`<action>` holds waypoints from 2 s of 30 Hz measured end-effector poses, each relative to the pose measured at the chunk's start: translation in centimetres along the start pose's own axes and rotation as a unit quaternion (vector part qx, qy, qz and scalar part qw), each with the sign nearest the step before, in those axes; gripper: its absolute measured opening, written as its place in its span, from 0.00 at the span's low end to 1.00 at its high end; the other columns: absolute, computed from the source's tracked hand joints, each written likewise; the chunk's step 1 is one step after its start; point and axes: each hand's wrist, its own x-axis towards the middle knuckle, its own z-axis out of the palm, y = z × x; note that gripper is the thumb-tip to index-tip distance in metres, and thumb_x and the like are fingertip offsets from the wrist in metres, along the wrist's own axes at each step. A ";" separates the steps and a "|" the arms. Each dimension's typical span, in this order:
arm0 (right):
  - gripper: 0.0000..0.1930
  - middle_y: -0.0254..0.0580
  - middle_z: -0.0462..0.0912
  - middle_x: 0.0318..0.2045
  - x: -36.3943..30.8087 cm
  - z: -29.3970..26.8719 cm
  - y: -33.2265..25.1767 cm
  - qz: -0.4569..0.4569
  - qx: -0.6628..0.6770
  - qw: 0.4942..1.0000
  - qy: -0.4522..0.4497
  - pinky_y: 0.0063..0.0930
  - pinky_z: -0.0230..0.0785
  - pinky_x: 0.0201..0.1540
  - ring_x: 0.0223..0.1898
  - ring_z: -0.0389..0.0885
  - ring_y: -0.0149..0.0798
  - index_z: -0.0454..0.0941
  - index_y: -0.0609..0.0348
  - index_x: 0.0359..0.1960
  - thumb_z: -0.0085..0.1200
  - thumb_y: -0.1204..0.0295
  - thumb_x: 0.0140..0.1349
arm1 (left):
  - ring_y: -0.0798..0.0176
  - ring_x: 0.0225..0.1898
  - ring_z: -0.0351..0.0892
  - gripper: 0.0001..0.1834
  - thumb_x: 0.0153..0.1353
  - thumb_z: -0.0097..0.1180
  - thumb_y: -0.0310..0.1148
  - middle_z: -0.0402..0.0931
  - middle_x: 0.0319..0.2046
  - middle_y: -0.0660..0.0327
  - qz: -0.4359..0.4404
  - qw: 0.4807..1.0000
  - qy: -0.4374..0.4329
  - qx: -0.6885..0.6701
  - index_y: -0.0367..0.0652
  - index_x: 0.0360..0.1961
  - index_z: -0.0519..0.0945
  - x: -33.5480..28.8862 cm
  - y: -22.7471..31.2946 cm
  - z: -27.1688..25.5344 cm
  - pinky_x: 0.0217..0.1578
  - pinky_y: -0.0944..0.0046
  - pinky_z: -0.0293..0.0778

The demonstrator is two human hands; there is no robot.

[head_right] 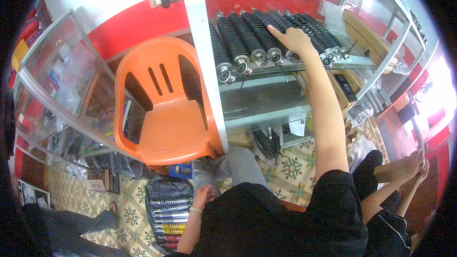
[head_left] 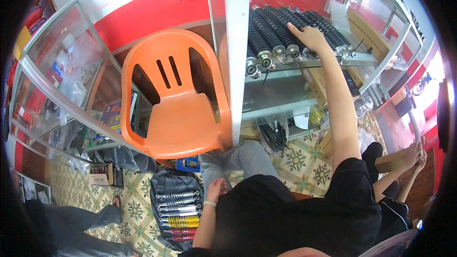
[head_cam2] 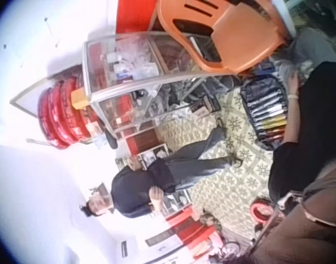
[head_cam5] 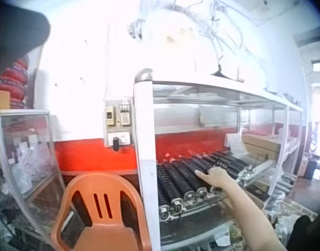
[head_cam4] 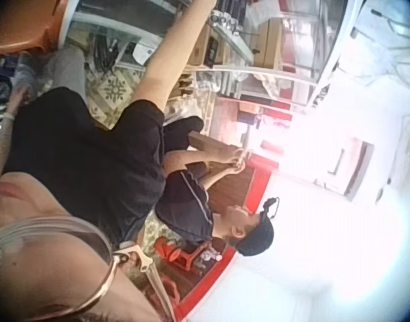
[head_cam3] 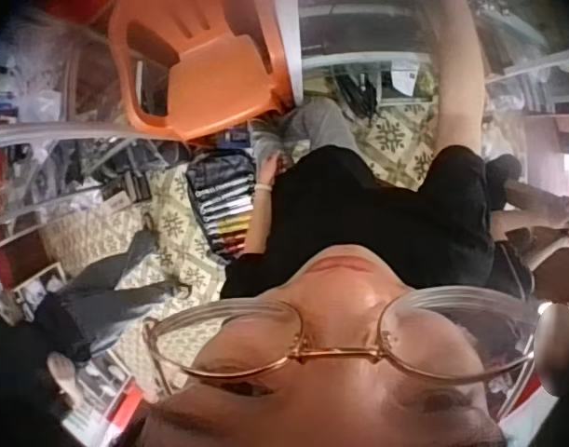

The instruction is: The person sorts motorcycle shock absorbers by color and style, picking them up from a pile and placing them onto a glass shelf.

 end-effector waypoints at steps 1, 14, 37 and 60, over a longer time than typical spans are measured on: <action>0.44 0.63 0.78 0.35 0.0 0.2 -0.3 0.003 0.000 1.000 0.006 0.42 0.65 0.48 0.42 0.76 0.58 0.78 0.70 0.34 0.35 0.31 0.49 | 0.69 0.31 0.74 0.17 0.58 0.50 0.44 0.74 0.31 0.64 -0.004 1.000 0.005 0.003 0.42 0.39 0.74 -0.2 0.2 0.3 0.26 0.67 0.73; 0.32 0.54 0.71 0.50 -4.4 3.4 -6.4 -0.281 0.067 0.956 0.054 0.40 0.57 0.57 0.56 0.66 0.47 0.71 0.64 0.47 0.32 0.45 0.61 | 0.69 0.32 0.74 0.17 0.59 0.50 0.44 0.73 0.31 0.64 0.006 1.000 0.007 -0.016 0.43 0.40 0.73 0.0 0.0 -0.5 0.27 0.66 0.74; 0.27 0.48 0.75 0.46 -5.0 5.2 -7.2 -0.351 0.241 0.896 0.122 0.40 0.59 0.55 0.52 0.69 0.50 0.74 0.60 0.46 0.39 0.49 0.60 | 0.68 0.32 0.75 0.16 0.59 0.48 0.45 0.74 0.32 0.64 0.000 0.999 0.008 0.031 0.43 0.40 0.73 0.0 -0.1 0.2 0.28 0.67 0.70; 0.23 0.51 0.71 0.50 -7.9 -0.7 -4.7 -0.384 0.134 0.885 0.225 0.37 0.59 0.56 0.54 0.67 0.49 0.74 0.58 0.46 0.54 0.57 0.52 | 0.68 0.31 0.75 0.16 0.58 0.50 0.44 0.74 0.31 0.62 0.006 1.000 0.012 0.027 0.42 0.40 0.73 0.3 0.3 -0.6 0.24 0.67 0.73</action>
